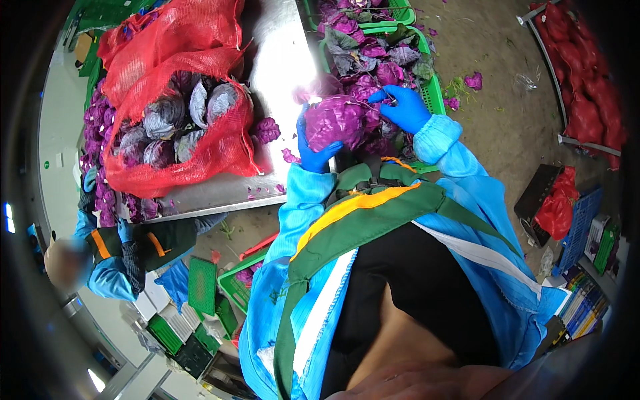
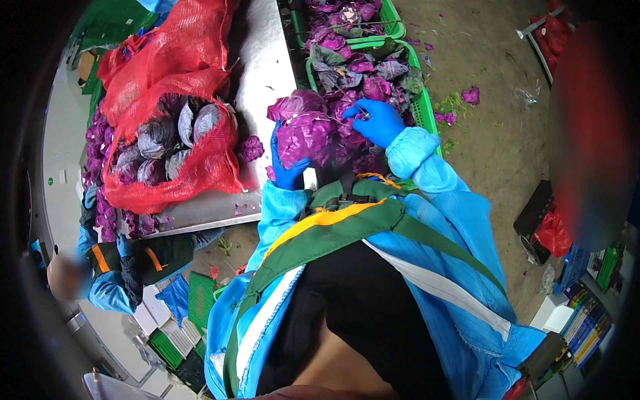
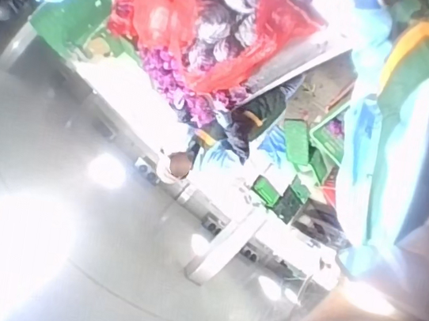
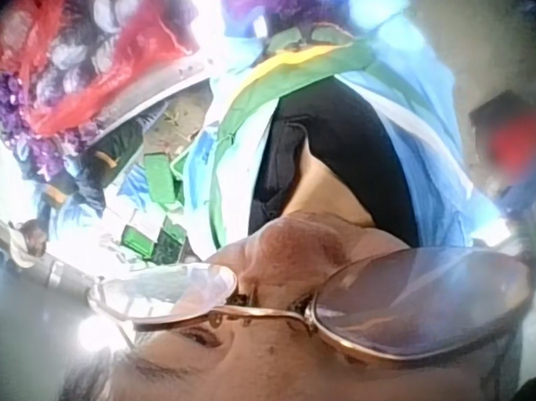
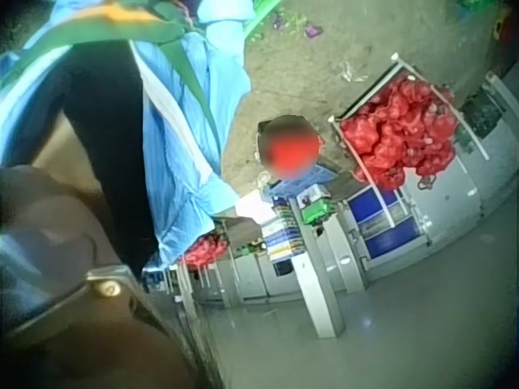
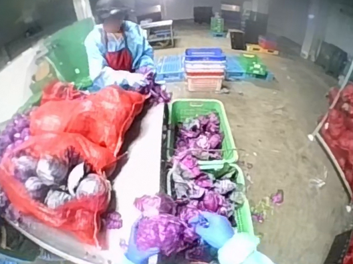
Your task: The person trims the outer leaves of red cabbages using a knife. They pick up a cabbage from a red mesh bag, remove loose leaves by hand, and use a knife to cut the core. The trimmed cabbages are placed into a green crate.
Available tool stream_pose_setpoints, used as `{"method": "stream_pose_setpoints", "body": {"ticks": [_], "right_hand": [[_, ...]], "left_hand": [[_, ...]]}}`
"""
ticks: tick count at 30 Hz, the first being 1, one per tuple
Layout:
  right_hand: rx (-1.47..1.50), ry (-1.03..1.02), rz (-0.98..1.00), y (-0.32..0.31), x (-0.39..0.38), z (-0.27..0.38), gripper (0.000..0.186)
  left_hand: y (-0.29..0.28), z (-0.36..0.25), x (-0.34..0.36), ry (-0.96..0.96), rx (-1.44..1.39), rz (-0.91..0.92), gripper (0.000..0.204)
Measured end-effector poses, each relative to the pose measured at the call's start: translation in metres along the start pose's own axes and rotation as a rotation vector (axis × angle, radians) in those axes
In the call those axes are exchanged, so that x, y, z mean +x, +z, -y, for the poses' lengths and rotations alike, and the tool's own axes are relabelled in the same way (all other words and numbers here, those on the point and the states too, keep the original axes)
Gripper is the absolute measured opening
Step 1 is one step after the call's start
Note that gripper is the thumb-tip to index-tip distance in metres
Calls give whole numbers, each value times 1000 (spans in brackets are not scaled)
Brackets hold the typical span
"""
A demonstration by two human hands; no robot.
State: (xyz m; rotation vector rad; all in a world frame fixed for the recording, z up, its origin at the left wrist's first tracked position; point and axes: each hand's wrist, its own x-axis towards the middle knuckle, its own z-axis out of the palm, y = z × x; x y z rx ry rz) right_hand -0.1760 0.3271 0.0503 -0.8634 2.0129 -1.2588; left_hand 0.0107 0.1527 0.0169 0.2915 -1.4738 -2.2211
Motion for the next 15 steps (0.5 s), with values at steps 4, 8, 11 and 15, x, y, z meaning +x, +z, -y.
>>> {"method": "stream_pose_setpoints", "body": {"ticks": [4,8,11,15], "right_hand": [[99,-96,27,-8,-6,26,36],[122,-323,9,-9,-3,50,41],[-71,-258,183,-9,7,50,45],[-304,-244,309,-18,6,62,50]], "left_hand": [[-11,4,1,-10,-62,46,111],[-9,-4,0,-42,-53,94,117],[-1,-12,-5,-72,-54,115,118],[-1,-15,-7,-133,-50,154,117]]}}
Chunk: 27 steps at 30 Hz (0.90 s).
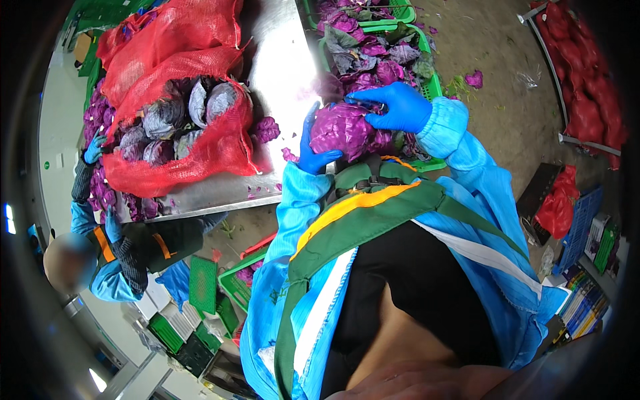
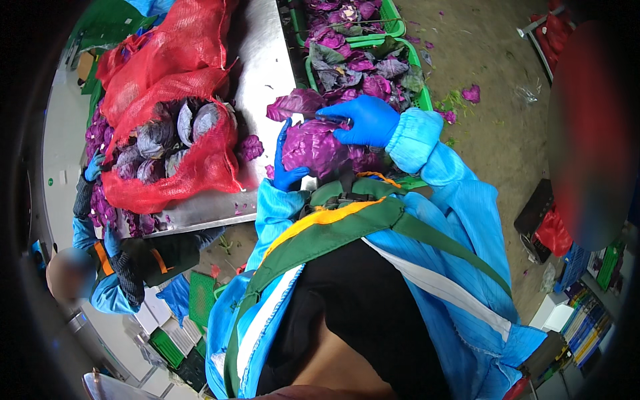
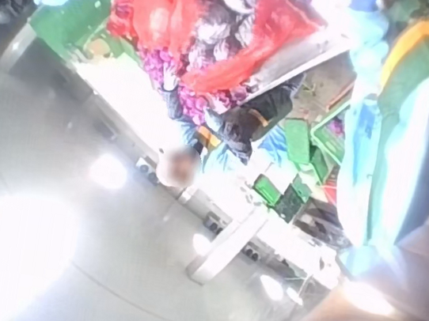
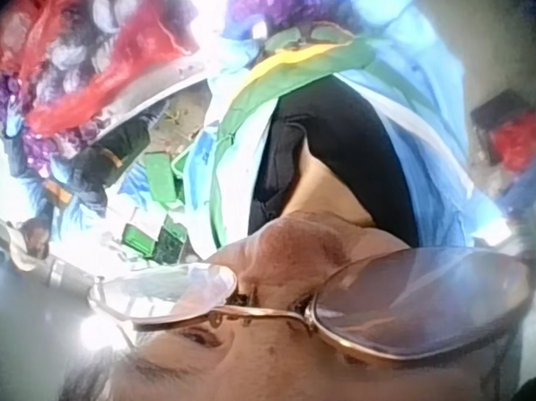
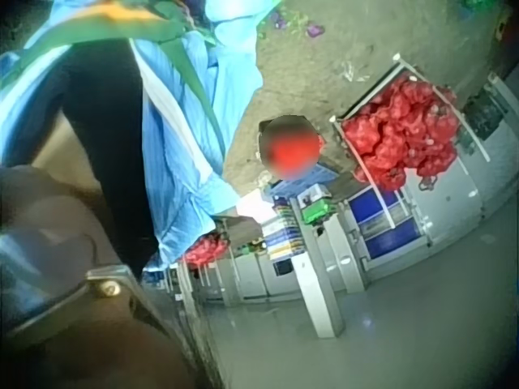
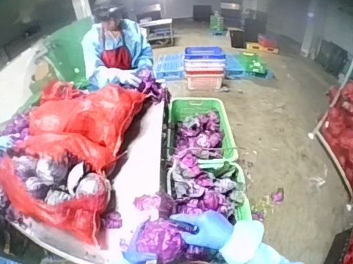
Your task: The person trims the outer leaves of red cabbages using a knife. They pick up a cabbage from a red mesh bag, remove loose leaves by hand, and use a knife to cut the core. The trimmed cabbages are placed into a green crate.
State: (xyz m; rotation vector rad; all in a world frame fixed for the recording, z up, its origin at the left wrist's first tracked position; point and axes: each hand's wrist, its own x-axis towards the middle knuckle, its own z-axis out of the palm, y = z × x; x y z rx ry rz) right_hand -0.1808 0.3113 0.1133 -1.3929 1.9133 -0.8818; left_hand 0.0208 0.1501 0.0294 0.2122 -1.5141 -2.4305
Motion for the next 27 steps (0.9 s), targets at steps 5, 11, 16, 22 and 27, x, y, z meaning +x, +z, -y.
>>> {"method": "stream_pose_setpoints", "body": {"ticks": [5,11,16,22,27], "right_hand": [[-137,151,-130,13,2,-6,29],[266,157,-392,13,-7,-55,36],[347,74,-466,31,-11,2,73],[299,179,-376,51,3,25,49],[809,275,-385,21,-2,13,24]], "left_hand": [[-6,15,0,-13,-62,58,110],[0,9,4,-35,-232,-52,107],[4,-13,20,20,-284,-206,105],[-12,11,9,187,81,-354,101],[11,-9,1,15,-442,-325,82]]}}
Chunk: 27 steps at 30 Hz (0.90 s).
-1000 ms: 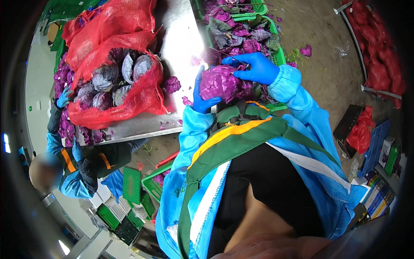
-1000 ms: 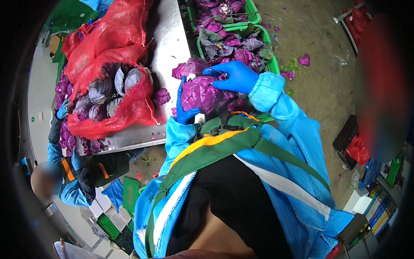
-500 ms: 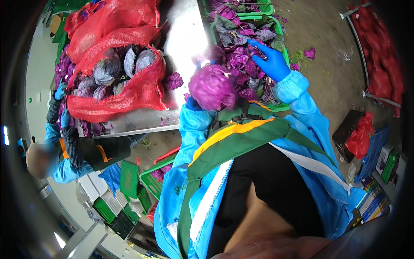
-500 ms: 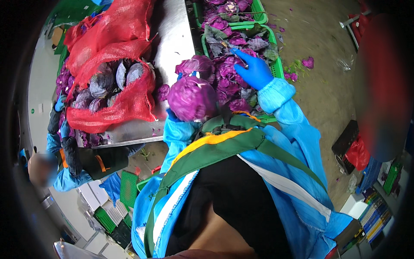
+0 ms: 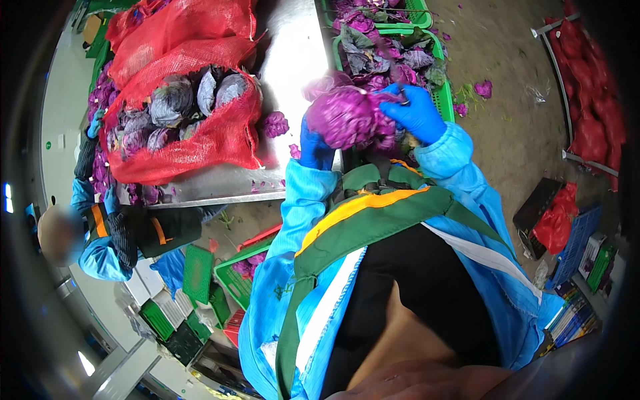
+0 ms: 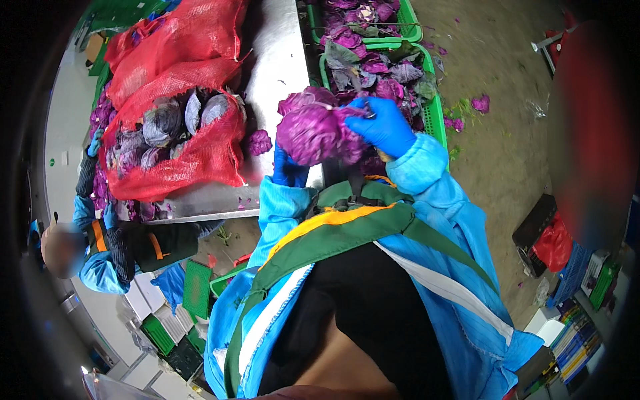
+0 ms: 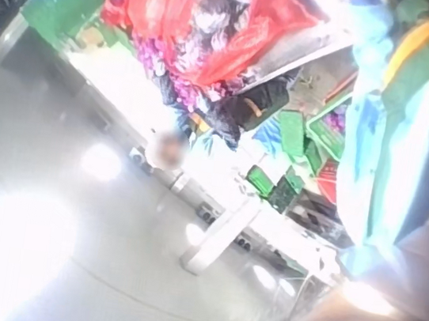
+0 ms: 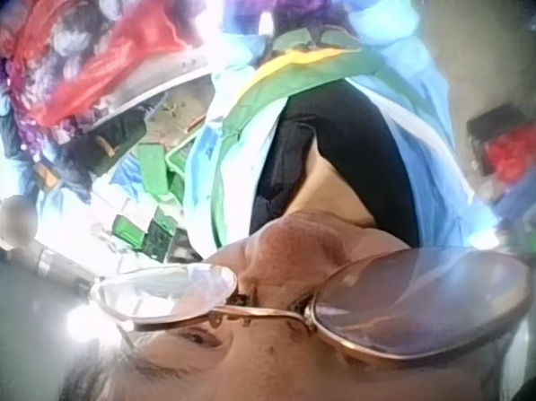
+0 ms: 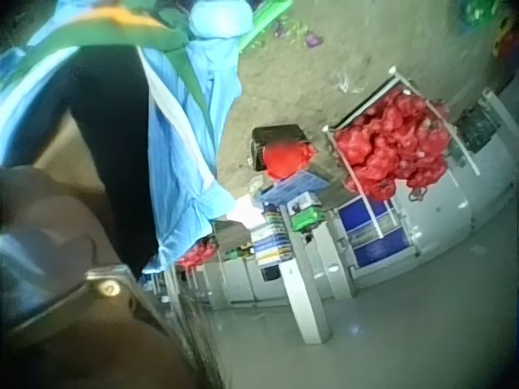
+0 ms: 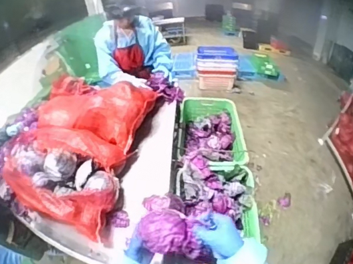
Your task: The person trims the outer leaves of red cabbages using a knife. They pick up a cabbage from a red mesh bag, remove loose leaves by hand, and use a knife to cut the core. The trimmed cabbages are placed into a green crate.
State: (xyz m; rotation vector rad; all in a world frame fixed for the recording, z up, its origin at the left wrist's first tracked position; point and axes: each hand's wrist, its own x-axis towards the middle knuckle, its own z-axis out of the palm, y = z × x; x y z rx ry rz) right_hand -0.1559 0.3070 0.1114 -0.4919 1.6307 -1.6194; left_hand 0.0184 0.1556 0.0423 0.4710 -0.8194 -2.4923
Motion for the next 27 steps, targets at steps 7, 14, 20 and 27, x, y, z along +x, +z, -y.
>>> {"method": "stream_pose_setpoints", "body": {"ticks": [7,14,20,27], "right_hand": [[-121,-127,18,-4,-2,-22,31],[-173,58,97,8,-3,-21,27],[-7,-75,-106,-57,35,-63,44],[-554,-649,317,-2,10,-47,62]], "left_hand": [[1,-31,30,-294,-331,68,52],[-28,12,3,43,487,59,103],[0,-5,-1,-352,-379,-117,77],[17,5,5,-374,-569,-199,80]]}}
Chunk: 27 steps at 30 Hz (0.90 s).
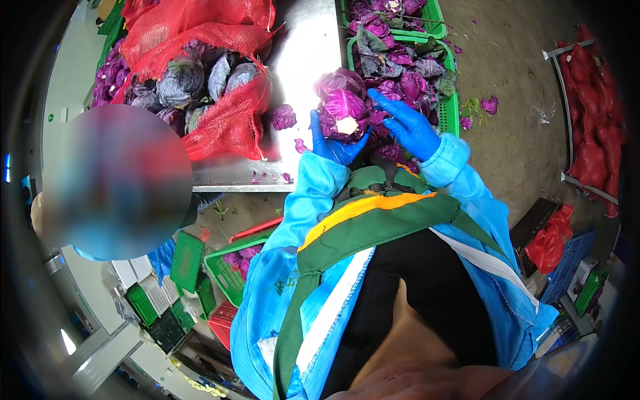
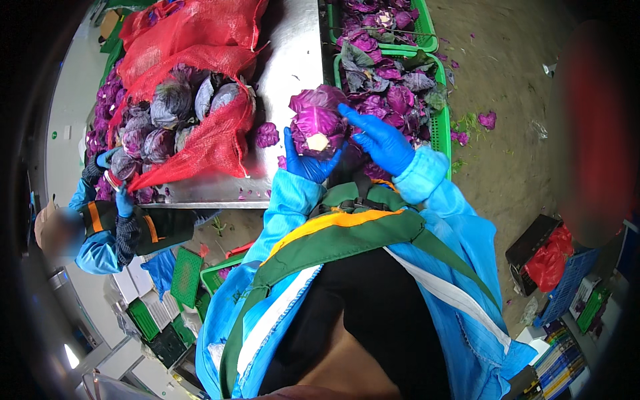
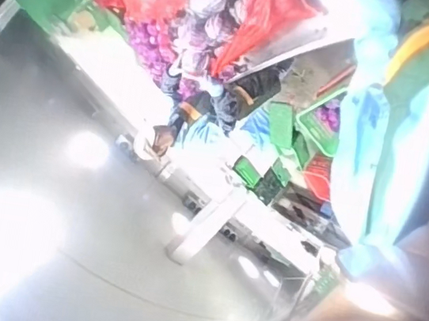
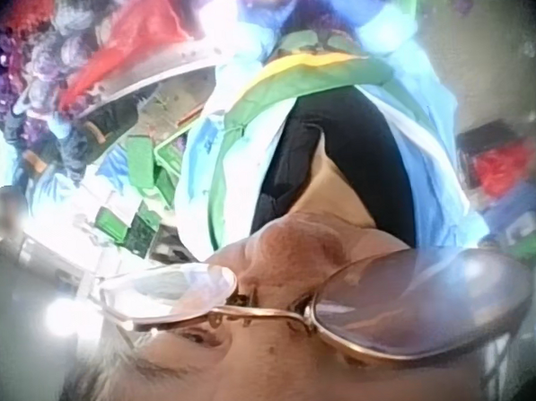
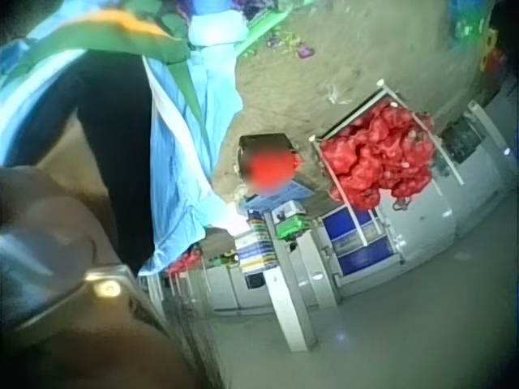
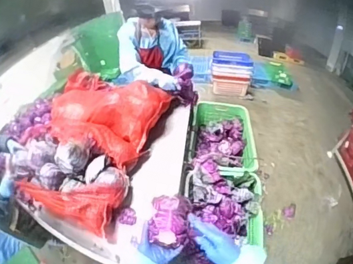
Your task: The person trims the outer leaves of red cabbages using a knife. They pick up a cabbage from a red mesh bag, remove loose leaves by hand, and use a knife to cut the core. The trimmed cabbages are placed into a green crate.
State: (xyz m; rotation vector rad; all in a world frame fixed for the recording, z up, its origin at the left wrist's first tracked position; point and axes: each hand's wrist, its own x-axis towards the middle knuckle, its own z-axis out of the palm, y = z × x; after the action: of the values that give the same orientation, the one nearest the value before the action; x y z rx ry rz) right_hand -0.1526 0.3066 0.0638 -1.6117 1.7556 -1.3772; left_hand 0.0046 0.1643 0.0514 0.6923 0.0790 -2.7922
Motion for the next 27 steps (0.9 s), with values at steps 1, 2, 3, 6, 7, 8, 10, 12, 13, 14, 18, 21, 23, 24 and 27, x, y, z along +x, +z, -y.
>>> {"method": "stream_pose_setpoints", "body": {"ticks": [1,2,3,6,7,8,10,12,13,14,18,21,23,24,27], "right_hand": [[-65,-111,14,3,3,6,64],[-117,-53,53,6,2,9,65],[-168,4,93,8,2,12,66],[-203,181,258,0,5,26,62],[-209,218,281,-1,8,30,62],[-249,264,316,-4,12,37,62],[-366,358,406,-7,24,56,62],[-425,318,315,-1,22,52,64],[-406,229,173,13,12,32,66],[-381,140,36,26,4,16,68],[212,378,-447,18,16,-32,46],[317,760,-550,-11,3,-66,43],[409,876,-532,-24,-10,-68,50],[301,838,-544,-21,-12,-62,52],[138,833,-397,-16,-19,-25,61]], "left_hand": [[-5,0,1,30,83,0,80],[-5,1,0,12,69,23,80],[-4,2,-1,-7,55,45,80],[1,4,-1,-46,114,44,78],[-3,1,-2,-65,159,25,77],[-8,1,-2,-82,204,6,77],[-23,1,4,-131,176,21,75],[-22,6,5,-143,131,10,73],[-15,10,2,-133,101,-8,72],[-12,13,-2,-121,68,-32,71],[-11,16,-6,-244,118,-13,69],[-4,9,-8,-30,337,54,77],[-8,5,-8,145,404,362,85],[-15,3,-8,240,416,647,92],[-6,0,-24,158,409,604,95]]}}
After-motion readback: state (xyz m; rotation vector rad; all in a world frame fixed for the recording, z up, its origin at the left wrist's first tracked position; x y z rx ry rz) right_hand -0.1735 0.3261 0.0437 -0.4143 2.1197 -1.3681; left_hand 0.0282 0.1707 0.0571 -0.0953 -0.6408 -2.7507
